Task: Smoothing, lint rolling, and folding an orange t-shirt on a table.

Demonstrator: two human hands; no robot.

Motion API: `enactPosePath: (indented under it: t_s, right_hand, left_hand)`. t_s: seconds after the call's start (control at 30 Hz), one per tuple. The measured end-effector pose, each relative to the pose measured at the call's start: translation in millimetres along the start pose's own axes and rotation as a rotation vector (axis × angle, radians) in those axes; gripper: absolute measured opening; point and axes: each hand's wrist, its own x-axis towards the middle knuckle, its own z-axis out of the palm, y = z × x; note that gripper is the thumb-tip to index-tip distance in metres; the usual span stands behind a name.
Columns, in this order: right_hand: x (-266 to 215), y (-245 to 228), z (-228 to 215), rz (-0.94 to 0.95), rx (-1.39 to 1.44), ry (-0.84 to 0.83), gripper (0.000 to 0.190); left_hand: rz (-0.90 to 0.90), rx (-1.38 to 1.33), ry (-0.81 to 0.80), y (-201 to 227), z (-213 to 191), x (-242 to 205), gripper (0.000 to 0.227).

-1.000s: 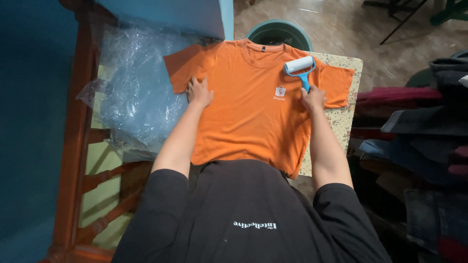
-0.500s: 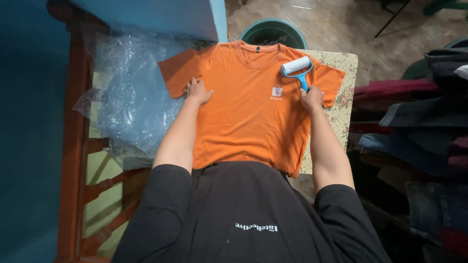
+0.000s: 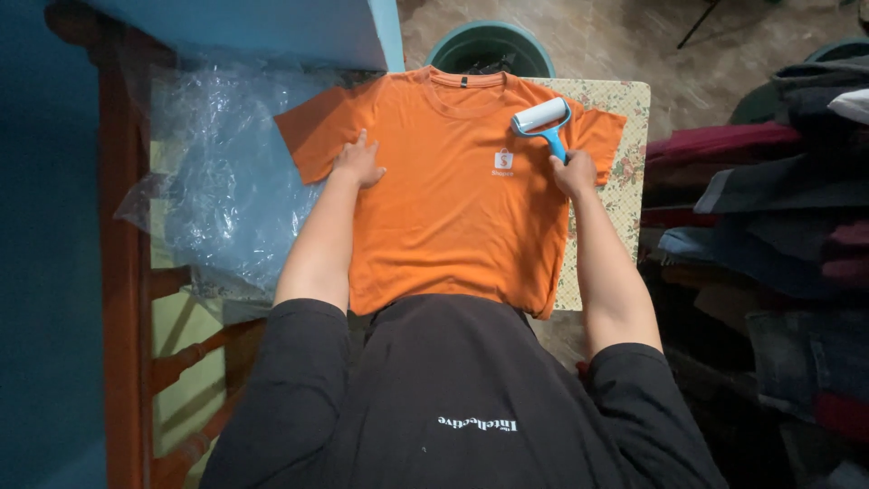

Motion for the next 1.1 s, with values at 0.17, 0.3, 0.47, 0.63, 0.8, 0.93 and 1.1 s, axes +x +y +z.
enactPosePath:
  t_s: [0.17,0.3,0.47,0.63,0.8,0.93,1.1]
  right_hand:
    - [-0.3,7.6,2.1,-0.03,0.012,0.017,0.038]
    - [6.1,18.0,7.7,-0.03,-0.009,0.02,0.038]
    - [25.5,28.5,11.7,0.013,-0.01,0.116,0.038]
    - [27.7,35.7,16.7,0.045,0.144,0.272,0.033]
    - [-23.7,32.9,13.7,0.042,0.23,0.293,0.036]
    - [-91.6,-6.1,21.5,0.035,0.201,0.157,0.033]
    - [-58.7,-2.9,42.3,-0.02,0.181,0.079,0.032]
  left_hand:
    - [0.035,-0.034,0.083,-11.8,10.0,19.3,0.066]
    - [0.017,-0.05,0.097,-10.1,10.8,21.6,0.061]
    - [-0.049,-0.038,0.043,-18.0,12.7,26.0,0.061]
    - [-0.056,-0.011,0.023,-9.3,2.4,-3.1,0.067]
    - [-0.074,-0.021,0.008,5.8,0.2,-20.3,0.076]
    - [-0.115,-0.022,0.019,5.7,12.5,-12.5,0.079]
    - [-0.151,0.003,0.015,10.2,20.4,-6.5,0.08]
